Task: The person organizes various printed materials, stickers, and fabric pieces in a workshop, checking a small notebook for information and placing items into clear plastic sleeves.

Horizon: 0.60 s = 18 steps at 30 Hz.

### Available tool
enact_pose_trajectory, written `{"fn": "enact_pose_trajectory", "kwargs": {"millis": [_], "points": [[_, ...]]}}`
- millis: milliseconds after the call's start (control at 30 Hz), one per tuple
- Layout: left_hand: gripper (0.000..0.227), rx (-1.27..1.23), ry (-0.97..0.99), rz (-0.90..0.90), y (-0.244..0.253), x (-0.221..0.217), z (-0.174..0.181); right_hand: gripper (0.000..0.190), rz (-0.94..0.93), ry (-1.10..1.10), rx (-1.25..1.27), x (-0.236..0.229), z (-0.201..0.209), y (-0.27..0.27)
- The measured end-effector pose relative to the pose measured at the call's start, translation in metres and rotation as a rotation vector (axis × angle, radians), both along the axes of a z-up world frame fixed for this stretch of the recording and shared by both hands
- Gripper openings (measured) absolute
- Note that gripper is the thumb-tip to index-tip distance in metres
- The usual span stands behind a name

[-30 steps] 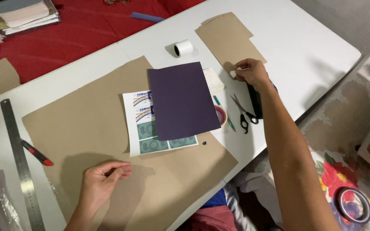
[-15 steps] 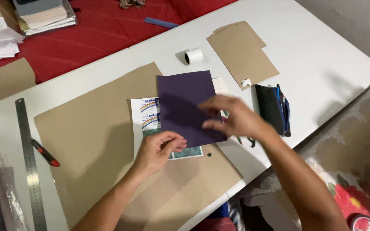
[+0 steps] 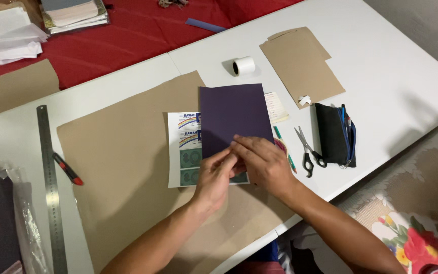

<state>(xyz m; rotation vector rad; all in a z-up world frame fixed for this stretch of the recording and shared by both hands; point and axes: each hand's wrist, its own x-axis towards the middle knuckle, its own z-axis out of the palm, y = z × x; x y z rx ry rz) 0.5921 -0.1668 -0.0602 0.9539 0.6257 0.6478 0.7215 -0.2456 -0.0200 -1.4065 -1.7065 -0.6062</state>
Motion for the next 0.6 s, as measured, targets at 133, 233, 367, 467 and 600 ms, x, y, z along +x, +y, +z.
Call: {"fn": "enact_pose_trajectory", "kwargs": {"millis": [133, 233, 367, 467, 600], "points": [[0.050, 0.148, 0.049, -0.002, -0.001, 0.000, 0.021, 0.027, -0.053, 0.127, 0.041, -0.001, -0.006, 0.016], [0.037, 0.419, -0.051, 0.050, 0.007, -0.001, 0.001, 0.027, -0.137, 0.130, 0.050, 0.013, -0.016, 0.026], [0.065, 0.514, -0.040, -0.132, 0.014, -0.019, -0.007, 0.027, -0.236, 0.199, 0.012, 0.087, -0.019, 0.041], [0.059, 0.666, 0.130, -0.125, 0.033, -0.037, -0.007, 0.026, -0.465, 0.154, -0.089, 0.217, -0.062, 0.040], [0.073, 0.810, 0.518, -0.008, 0.091, -0.028, -0.062, 0.063, -0.818, 0.166, -0.506, 0.312, -0.086, 0.033]]}}
